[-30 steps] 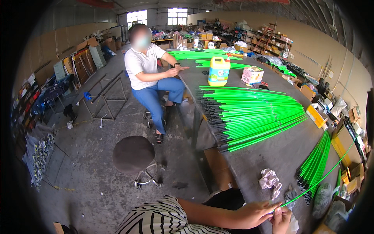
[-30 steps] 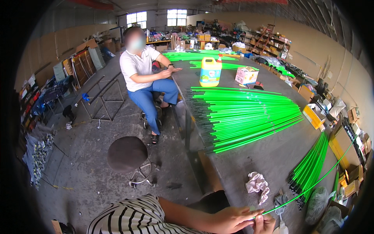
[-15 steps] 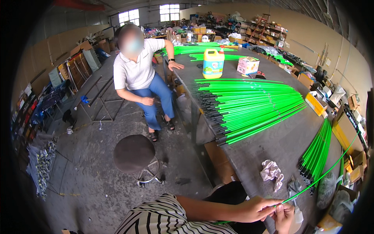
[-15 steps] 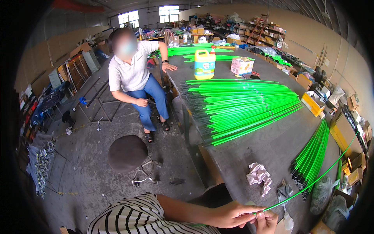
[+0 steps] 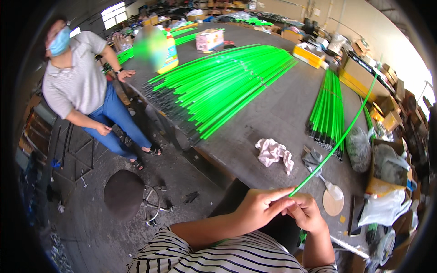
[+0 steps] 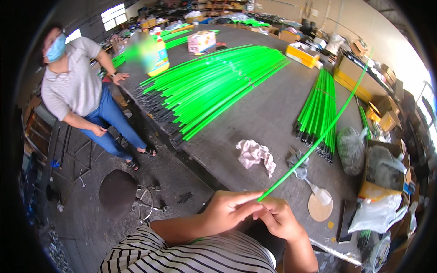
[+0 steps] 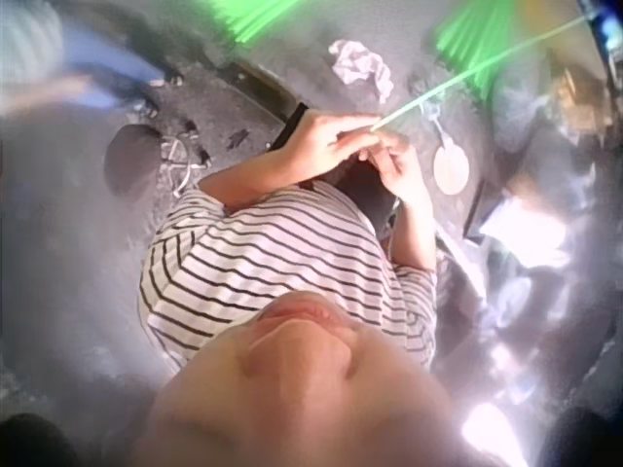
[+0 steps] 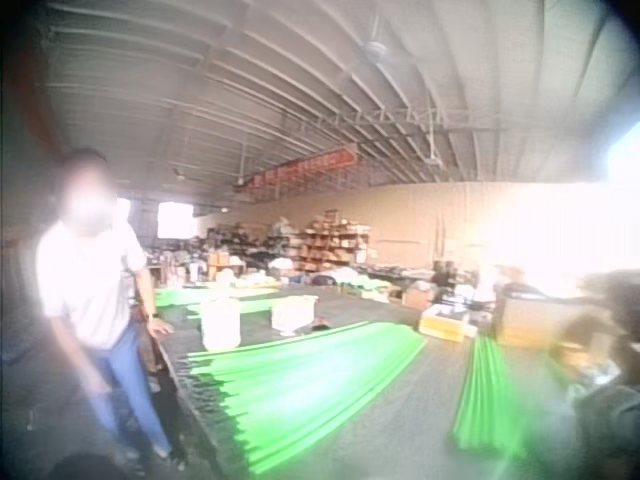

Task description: The person wraps a green rod with white tape using both hands. They rotate the rod to apply the tape in a spiral pattern along its length. Another person is visible in the background sitting on a stool near a table with many similar green rods.

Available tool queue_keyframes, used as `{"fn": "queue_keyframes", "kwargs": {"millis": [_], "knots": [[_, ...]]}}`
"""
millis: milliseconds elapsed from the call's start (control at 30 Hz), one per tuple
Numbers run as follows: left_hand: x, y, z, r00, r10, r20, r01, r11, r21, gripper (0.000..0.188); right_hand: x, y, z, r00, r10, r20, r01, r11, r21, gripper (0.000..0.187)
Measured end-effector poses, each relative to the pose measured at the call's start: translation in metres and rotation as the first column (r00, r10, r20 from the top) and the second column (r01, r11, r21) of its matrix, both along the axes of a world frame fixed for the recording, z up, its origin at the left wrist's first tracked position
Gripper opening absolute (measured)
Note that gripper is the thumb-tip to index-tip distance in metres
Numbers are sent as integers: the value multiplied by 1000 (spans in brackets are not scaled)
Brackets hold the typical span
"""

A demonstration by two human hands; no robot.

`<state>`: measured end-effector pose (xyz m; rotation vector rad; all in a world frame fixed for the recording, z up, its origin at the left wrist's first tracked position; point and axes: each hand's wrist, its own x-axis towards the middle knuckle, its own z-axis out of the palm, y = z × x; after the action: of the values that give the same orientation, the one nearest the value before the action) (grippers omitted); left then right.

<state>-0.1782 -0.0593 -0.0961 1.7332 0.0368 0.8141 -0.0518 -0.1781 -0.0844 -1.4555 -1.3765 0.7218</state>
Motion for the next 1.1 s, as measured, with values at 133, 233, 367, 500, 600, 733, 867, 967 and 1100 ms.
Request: {"fn": "queue_keyframes", "kwargs": {"millis": [133,233,367,500,600,733,867,967,1100], "knots": [[-1,0,1,1000,-13,-9,13,1000,16,34,-2,1,1,1000,14,7,-14,999,39,8],[-2,-1,4,1000,-17,-7,17,1000,16,33,-2,0,1,1000,16,-8,-16,999,43,8],[-4,-1,9,997,-13,-73,14,1000,10,32,-4,3,2,1000,20,-8,-20,997,71,8],[-2,-1,2,999,-7,-34,8,1000,28,34,-6,3,6,1000,9,20,-11,997,77,8],[0,-1,0,1000,7,-14,-6,998,70,35,-4,2,4,999,1,39,-4,997,71,7],[2,-1,-2,1000,9,2,-9,996,84,36,-5,2,4,1000,-11,29,9,997,75,7],[3,-2,-3,1000,15,2,-15,995,96,36,-3,-1,3,998,-4,58,-1,997,81,7],[4,-1,-3,1000,25,4,-25,994,108,36,-2,0,4,997,-5,72,-1,996,86,7],[2,0,-2,999,37,0,-37,991,128,36,-3,2,6,998,6,57,-10,997,75,9]]}}
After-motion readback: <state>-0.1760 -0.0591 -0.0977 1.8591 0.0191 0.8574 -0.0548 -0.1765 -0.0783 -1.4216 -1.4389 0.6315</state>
